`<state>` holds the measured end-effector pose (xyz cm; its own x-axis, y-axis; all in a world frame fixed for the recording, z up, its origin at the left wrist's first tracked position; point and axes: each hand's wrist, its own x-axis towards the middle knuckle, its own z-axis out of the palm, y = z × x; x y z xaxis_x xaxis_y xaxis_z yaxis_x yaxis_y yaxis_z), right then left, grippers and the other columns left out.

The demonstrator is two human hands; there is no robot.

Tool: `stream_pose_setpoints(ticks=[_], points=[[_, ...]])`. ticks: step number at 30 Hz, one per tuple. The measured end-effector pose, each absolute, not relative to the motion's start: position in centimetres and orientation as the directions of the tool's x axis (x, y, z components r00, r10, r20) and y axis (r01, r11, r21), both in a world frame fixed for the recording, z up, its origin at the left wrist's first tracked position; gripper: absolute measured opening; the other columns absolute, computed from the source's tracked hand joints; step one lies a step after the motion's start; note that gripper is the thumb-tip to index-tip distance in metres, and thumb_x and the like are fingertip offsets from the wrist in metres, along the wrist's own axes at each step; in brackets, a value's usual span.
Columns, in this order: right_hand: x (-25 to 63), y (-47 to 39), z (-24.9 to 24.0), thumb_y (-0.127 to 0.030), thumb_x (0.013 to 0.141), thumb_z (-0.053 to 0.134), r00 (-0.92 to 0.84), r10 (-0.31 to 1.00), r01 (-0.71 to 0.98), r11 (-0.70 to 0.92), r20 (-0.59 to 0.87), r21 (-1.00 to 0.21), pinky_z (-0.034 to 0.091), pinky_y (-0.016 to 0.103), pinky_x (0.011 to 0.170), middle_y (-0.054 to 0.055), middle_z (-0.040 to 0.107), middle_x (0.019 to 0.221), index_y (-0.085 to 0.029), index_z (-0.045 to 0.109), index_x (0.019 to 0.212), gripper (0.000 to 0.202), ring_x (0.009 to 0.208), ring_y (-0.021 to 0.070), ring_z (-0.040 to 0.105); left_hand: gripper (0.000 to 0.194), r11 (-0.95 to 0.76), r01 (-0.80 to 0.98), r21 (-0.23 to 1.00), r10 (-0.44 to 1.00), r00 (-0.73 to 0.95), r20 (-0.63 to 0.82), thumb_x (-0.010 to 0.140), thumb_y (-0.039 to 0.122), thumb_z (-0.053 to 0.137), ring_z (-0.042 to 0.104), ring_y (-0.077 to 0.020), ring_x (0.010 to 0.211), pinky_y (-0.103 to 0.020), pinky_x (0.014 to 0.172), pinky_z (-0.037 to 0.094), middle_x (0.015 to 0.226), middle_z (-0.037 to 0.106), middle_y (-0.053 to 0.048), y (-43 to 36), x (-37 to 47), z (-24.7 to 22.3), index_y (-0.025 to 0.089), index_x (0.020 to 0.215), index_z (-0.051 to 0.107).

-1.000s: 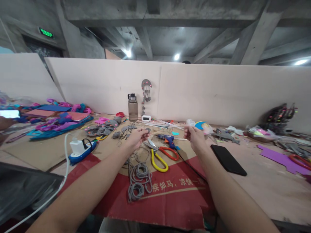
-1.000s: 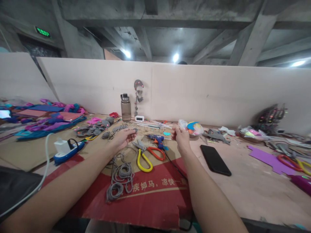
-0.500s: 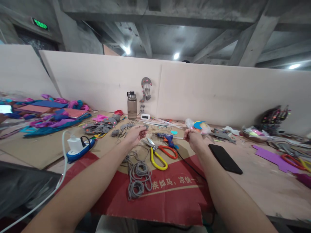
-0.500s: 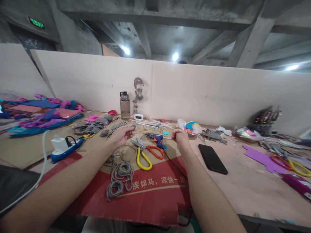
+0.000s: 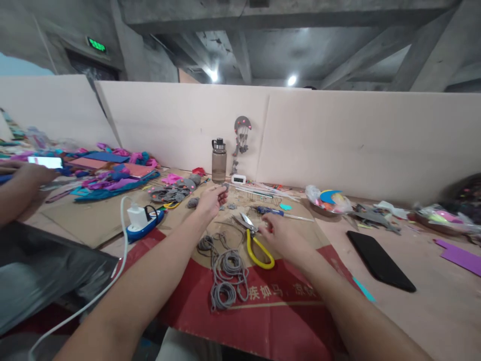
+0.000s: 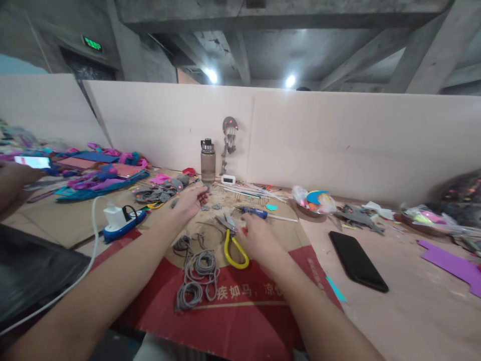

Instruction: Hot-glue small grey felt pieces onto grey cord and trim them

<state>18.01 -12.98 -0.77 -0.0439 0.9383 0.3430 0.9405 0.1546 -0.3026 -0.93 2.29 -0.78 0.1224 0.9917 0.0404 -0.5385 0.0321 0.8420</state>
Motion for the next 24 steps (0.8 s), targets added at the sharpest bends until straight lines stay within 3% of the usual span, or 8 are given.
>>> stream_pose_setpoints(ticks=[3,5,9,13,18,21,24], points=[[16.6,-14.1,-1.7,-0.044,0.081,0.056,-0.099,0.979,0.992,0.111,0.179,-0.059,0.04,0.034,0.078,0.016,0.059,0.102,-0.014,0.059,0.106,0.039,0.093,0.0261,0.056,0.013,0.018,-0.497,0.867,0.99,0.13,0.054,0.065,0.013,0.069,0.052,-0.0055,0.048,-0.016,0.044,0.04,0.06,0.059,0.001,2.4,-0.9,-1.0,0.012,0.071,0.058],[16.3,-14.4,-2.0,-0.045,0.081,0.056,-0.126,0.981,0.992,0.121,0.148,0.041,0.039,0.037,0.081,0.018,0.058,0.104,-0.015,0.058,0.107,0.04,0.096,0.0286,0.054,0.015,0.017,-0.476,0.88,0.989,0.138,0.055,0.064,0.016,0.07,0.051,-0.0052,0.048,-0.016,0.044,0.04,0.063,0.06,0.0,2.6,-1.0,-1.2,0.012,0.073,0.059],[16.0,-14.1,-2.1,-0.036,0.082,0.056,-0.071,0.987,0.996,0.063,0.142,0.062,0.039,0.037,0.079,0.019,0.058,0.101,-0.015,0.057,0.109,0.035,0.095,0.0295,0.053,0.018,0.031,-0.457,0.889,0.991,0.13,0.032,0.061,0.016,0.073,0.055,-0.0067,0.052,-0.016,0.044,0.038,0.063,0.06,0.0,3.5,-1.0,-1.9,0.012,0.071,0.058],[16.1,-13.2,-2.7,-0.029,0.073,0.059,0.069,0.983,0.997,-0.061,0.169,-0.055,0.04,0.038,0.077,0.019,0.057,0.099,-0.012,0.057,0.107,0.038,0.092,0.0304,0.054,0.022,0.015,-0.447,0.895,0.991,0.124,0.045,0.057,0.017,0.076,0.05,-0.006,0.048,-0.017,0.044,0.038,0.055,0.054,0.003,3.7,-0.9,-2.4,0.013,0.067,0.056],[17.5,-11.8,-2.9,-0.031,0.066,0.062,0.198,0.907,0.939,-0.067,0.371,-0.336,0.044,0.037,0.077,0.017,0.054,0.102,-0.012,0.054,0.113,0.052,0.091,0.0269,0.054,0.023,0.05,-0.426,0.903,0.98,0.194,0.037,0.059,0.021,0.077,0.049,-0.0057,0.047,-0.017,0.045,0.039,0.054,0.053,0.003,2.6,-0.6,-1.9,0.013,0.069,0.058],[18.4,-11.4,-2.3,-0.029,0.062,0.06,0.263,0.841,0.829,0.053,0.472,-0.557,0.045,0.037,0.078,0.013,0.056,0.101,-0.015,0.052,0.116,0.057,0.091,0.025,0.055,0.024,0.084,-0.422,0.903,0.974,0.225,0.015,0.059,0.02,0.078,0.049,-0.0053,0.047,-0.017,0.045,0.039,0.058,0.056,0.002,2.1,-0.3,-1.8,0.012,0.073,0.06],[18.6,-11.3,-1.8,-0.025,0.062,0.057,0.355,0.788,0.565,0.249,0.503,-0.787,0.048,0.032,0.068,0.006,0.057,0.092,-0.02,0.048,0.119,0.058,0.077,0.0183,0.056,0.028,0.12,-0.42,0.899,0.965,0.262,-0.006,0.058,0.019,0.079,0.049,-0.0045,0.047,-0.016,0.045,0.04,0.061,0.058,0.002,1.9,0.0,-2.1,0.013,0.08,0.063]])
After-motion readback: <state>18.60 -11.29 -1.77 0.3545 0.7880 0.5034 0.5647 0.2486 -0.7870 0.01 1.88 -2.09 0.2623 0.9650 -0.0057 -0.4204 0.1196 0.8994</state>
